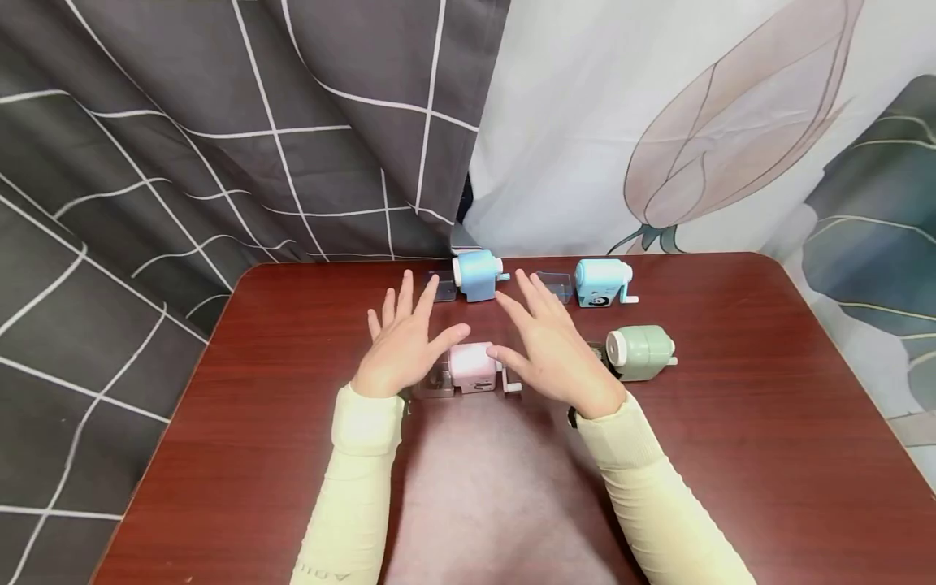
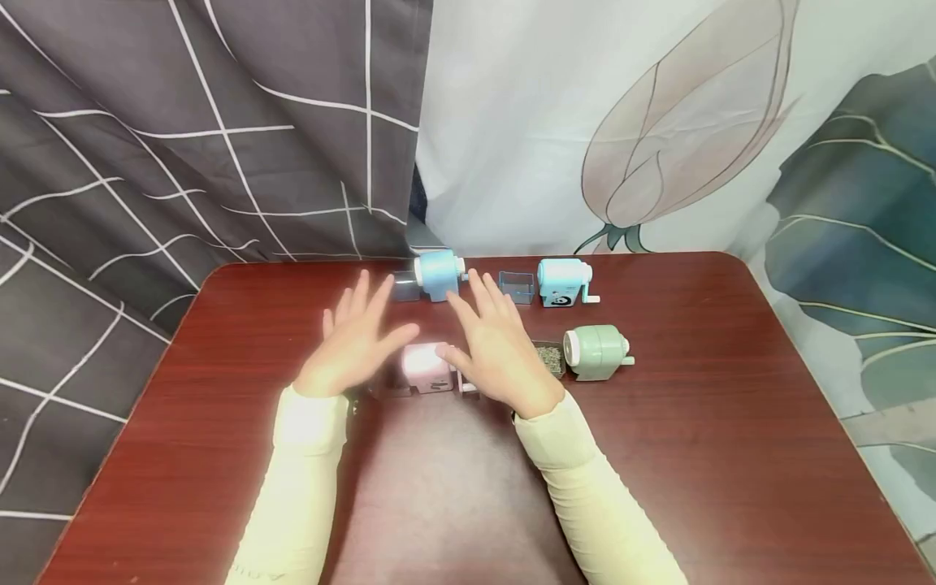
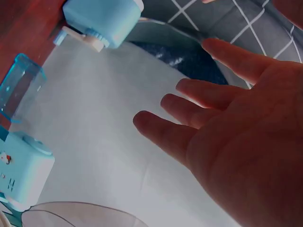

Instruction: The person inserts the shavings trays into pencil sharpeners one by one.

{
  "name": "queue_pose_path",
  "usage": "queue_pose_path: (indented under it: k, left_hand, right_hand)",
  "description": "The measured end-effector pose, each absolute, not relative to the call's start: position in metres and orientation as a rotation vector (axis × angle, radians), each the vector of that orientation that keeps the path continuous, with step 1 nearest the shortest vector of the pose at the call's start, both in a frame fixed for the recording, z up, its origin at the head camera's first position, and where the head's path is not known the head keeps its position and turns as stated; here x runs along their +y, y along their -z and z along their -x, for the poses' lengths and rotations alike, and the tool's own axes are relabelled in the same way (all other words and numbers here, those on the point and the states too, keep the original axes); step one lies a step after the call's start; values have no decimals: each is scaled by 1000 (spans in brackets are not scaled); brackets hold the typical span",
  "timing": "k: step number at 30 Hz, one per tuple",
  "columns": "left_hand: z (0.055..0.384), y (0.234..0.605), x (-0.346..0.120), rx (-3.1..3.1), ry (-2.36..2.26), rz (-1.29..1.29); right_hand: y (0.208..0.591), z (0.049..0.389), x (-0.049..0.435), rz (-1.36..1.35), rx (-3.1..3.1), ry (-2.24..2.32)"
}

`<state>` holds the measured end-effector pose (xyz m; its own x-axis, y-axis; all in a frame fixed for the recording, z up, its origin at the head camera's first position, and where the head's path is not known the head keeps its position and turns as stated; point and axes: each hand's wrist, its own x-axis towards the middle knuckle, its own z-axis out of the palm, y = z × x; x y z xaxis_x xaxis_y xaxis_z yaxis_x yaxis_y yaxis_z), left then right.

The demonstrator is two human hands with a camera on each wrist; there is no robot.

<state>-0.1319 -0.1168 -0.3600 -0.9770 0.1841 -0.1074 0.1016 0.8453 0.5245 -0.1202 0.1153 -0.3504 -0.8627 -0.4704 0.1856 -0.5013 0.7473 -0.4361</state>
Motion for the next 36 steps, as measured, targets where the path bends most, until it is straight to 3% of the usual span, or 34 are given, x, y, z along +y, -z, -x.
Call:
queue_pose_path:
  k: [12,36]
  left_hand:
    - [124,355,-143,2829,-661,-470]
    - [109,396,-154,2776,-536,-508]
  right_hand:
    - [359,120,102,-940,-2876,-660]
    - [352,124,90,-1029,-3026,-624]
